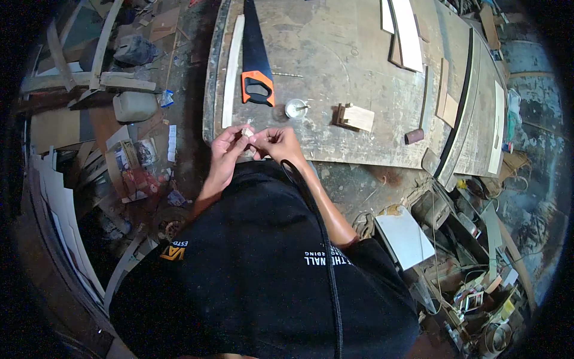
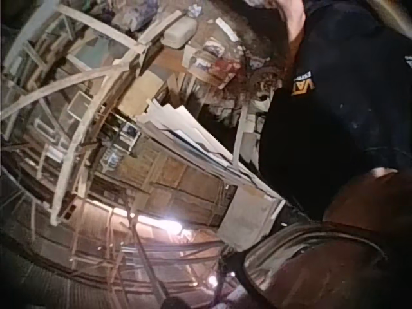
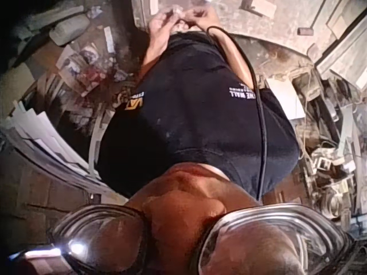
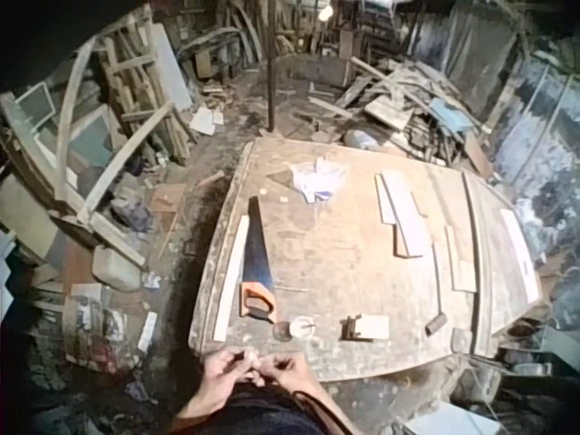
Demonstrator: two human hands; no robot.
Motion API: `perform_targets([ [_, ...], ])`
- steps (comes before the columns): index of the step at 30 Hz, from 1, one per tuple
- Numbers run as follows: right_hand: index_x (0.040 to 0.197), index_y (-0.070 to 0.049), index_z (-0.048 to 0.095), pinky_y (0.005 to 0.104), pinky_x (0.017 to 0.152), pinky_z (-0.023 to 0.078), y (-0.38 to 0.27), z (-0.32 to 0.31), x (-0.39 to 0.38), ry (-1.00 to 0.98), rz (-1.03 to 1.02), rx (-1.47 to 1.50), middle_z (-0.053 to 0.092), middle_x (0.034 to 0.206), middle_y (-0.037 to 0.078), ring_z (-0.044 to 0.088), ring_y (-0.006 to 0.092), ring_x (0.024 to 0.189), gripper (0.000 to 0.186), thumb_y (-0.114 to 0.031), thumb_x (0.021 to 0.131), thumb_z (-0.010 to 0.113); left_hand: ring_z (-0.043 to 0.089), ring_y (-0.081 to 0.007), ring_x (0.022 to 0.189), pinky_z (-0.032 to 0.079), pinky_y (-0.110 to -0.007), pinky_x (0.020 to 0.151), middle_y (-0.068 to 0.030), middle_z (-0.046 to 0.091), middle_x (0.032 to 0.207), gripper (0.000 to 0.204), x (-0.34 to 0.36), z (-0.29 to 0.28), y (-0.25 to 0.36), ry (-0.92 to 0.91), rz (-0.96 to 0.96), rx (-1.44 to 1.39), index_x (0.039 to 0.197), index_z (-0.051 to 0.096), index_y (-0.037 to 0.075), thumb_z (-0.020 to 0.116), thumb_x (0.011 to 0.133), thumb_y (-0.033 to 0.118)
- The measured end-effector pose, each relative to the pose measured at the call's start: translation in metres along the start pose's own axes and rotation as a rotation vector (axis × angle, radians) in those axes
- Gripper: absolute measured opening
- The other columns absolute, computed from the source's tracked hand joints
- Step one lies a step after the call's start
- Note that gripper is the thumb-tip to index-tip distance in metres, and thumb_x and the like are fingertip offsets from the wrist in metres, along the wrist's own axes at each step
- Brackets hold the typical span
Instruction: Sawing a piece of wood and gluing it to a wooden block.
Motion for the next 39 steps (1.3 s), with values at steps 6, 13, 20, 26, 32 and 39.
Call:
perform_targets([
  [6,0.095,0.008,0.069,0.031,0.063,0.058,0.029,-0.041,-0.029,0.022,-0.002,0.208,0.07,0.081,0.013,0.068,0.0185,0.065,0.01,-0.001,0.092,0.065,0.064,-0.0143,0.102,0.051,-0.027,0.09,-0.0118,0.068,0.113,0.024,-0.016,0.042,-0.024,-0.026,0.078,0.156,0.117,0.062,-0.005,0.064,0.094,0.001],
  [13,0.093,0.007,0.07,0.028,0.061,0.056,0.064,-0.075,-0.073,0.058,0.082,0.37,0.072,0.079,0.012,0.068,0.016,0.063,0.012,-0.005,0.093,0.066,0.064,-0.0146,0.103,0.051,-0.027,0.091,-0.0127,0.068,0.111,0.024,-0.042,0.074,-0.074,0.003,0.011,0.224,0.116,0.061,-0.007,0.063,0.095,0.002],
  [20,0.092,0.004,0.07,0.0275,0.062,0.055,0.09,-0.081,-0.111,0.109,0.126,0.497,0.071,0.078,0.01,0.067,0.0164,0.063,0.013,-0.008,0.093,0.065,0.064,-0.015,0.102,0.052,-0.029,0.091,-0.0141,0.067,0.112,0.023,-0.066,0.088,-0.093,-0.104,0.009,0.265,0.118,0.059,-0.006,0.059,0.096,-0.001],
  [26,0.094,0.004,0.069,0.0284,0.062,0.055,0.098,-0.066,-0.138,0.183,0.035,0.589,0.07,0.078,0.01,0.065,0.0153,0.063,0.011,-0.006,0.092,0.066,0.065,-0.012,0.095,0.052,-0.026,0.086,-0.0089,0.069,0.105,0.021,-0.085,0.089,-0.098,-0.138,0.037,0.101,0.115,0.061,-0.006,0.063,0.095,0.003],
  [32,0.095,0.002,0.069,0.0274,0.062,0.056,0.122,-0.051,-0.159,0.207,0.057,0.666,0.069,0.078,0.008,0.065,0.0133,0.063,0.01,-0.007,0.092,0.065,0.065,-0.0105,0.09,0.055,-0.027,0.081,-0.0091,0.07,0.104,0.023,-0.11,0.081,-0.106,-0.139,0.027,0.069,0.116,0.062,-0.003,0.064,0.096,0.007],
  [39,0.091,0.003,0.069,0.0259,0.057,0.053,0.127,-0.071,-0.165,0.164,0.002,0.306,0.069,0.075,0.007,0.065,0.012,0.059,0.015,-0.011,0.094,0.064,0.067,-0.0108,0.09,0.058,-0.026,0.079,-0.0088,0.07,0.102,0.023,-0.108,0.083,-0.108,-0.095,-0.112,0.083,0.114,0.063,-0.002,0.067,0.094,0.01],
])
Point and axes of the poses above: each hand's wrist, its own x-axis towards the middle knuckle, its own z-axis out of the palm, y = z × x, the point moved 3 cm from there along x, towards the middle knuckle
